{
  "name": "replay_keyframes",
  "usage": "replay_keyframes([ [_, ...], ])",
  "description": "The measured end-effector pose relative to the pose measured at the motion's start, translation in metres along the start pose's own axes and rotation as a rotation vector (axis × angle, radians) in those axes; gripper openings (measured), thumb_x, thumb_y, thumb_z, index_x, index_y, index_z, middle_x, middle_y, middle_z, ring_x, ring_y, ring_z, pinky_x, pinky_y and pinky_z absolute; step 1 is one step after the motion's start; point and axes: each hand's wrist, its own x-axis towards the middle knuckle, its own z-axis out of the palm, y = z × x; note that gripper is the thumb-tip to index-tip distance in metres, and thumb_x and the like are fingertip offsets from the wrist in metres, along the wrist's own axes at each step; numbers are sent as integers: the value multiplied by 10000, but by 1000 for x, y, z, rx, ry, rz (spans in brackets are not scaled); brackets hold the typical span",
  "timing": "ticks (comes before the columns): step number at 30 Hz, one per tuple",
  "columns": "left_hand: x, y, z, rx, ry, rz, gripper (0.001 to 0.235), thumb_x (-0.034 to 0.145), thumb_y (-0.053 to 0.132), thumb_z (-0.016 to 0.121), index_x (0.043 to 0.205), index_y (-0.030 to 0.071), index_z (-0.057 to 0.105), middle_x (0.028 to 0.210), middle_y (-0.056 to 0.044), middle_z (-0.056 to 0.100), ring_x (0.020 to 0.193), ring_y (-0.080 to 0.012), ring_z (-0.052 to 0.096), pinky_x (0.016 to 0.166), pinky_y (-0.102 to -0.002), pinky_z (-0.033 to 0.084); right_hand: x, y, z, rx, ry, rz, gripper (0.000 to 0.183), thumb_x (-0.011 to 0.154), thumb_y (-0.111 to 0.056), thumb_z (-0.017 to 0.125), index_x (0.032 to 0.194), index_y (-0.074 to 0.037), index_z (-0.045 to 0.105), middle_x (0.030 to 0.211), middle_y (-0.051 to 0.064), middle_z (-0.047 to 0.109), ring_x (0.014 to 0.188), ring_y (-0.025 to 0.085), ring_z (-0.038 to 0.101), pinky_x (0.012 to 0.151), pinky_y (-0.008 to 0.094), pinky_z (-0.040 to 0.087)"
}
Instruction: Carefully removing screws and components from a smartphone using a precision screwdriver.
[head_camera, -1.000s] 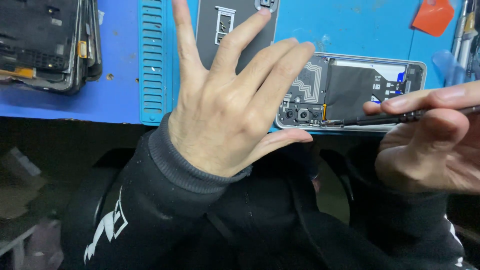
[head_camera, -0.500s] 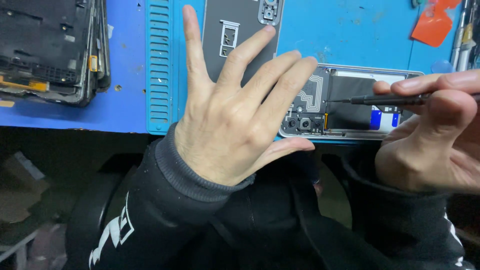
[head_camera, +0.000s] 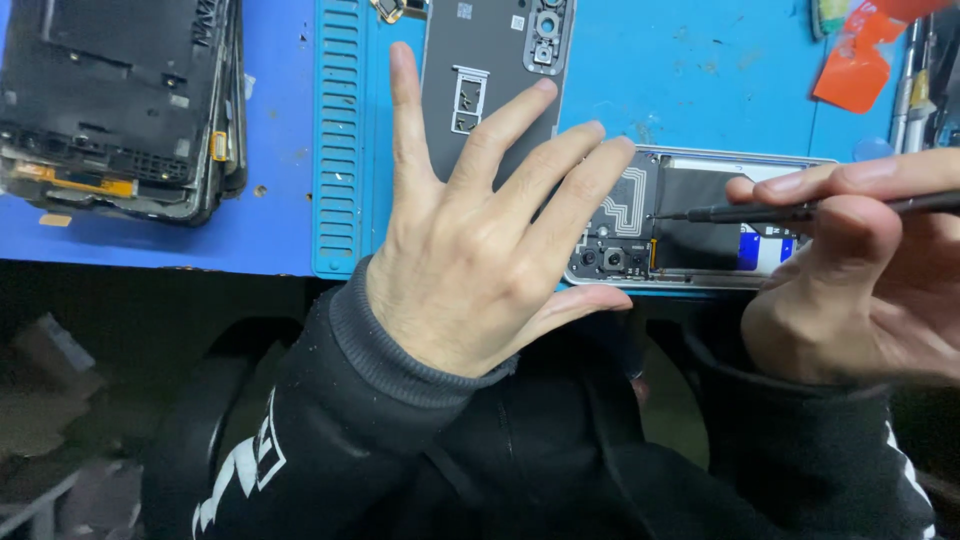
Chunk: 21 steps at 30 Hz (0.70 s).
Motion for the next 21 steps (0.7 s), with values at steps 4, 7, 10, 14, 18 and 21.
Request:
replay_keyframes([
  [4,-3,0,1,47,-4,6,914,781,581,885,1460,47,588,1409,-116,618,1443,-369,464,1181,-848,30,-2,0,-7,18,-20,-35,321,1282,-179,527,1478,-3,342,1346,224,602,987,283,716,913,367,669],
  [7,1,4,-1,72,0,30,857,801,582,861,1416,36,619,1406,-132,609,1437,-383,449,1155,-851,8,-12,-5,-9,43,-3,5,286,1241,-121,590,1424,-3,405,1302,213,610,992,267,707,942,368,652],
  [10,13,20,-9,86,130,20,718,789,525,822,1275,24,654,1340,-157,643,1357,-390,508,1139,-824,95,2,-10,-3,87,28,37,252,1178,-39,688,1343,-6,500,1236,195,623,1000,242,693,987,370,626],
  [14,26,37,-7,-12,168,29,375,974,226,743,1289,40,658,1264,-113,695,1257,-319,651,1224,-611,396,46,-32,17,187,127,129,258,950,39,797,1133,-7,620,1091,160,653,987,221,702,932,366,631],
  [18,35,39,7,-358,158,21,313,975,23,633,1287,-2,627,1256,-160,712,1155,-345,705,1069,-459,549,50,-23,17,174,177,54,282,832,130,835,1008,0,657,938,127,704,908,189,725,980,371,661],
  [21,34,38,20,-504,149,-101,273,982,14,645,1254,38,664,1088,-161,749,1000,-337,742,824,-396,594,56,-33,15,137,155,85,245,795,150,812,920,6,660,893,113,704,872,185,728,848,310,648],
])
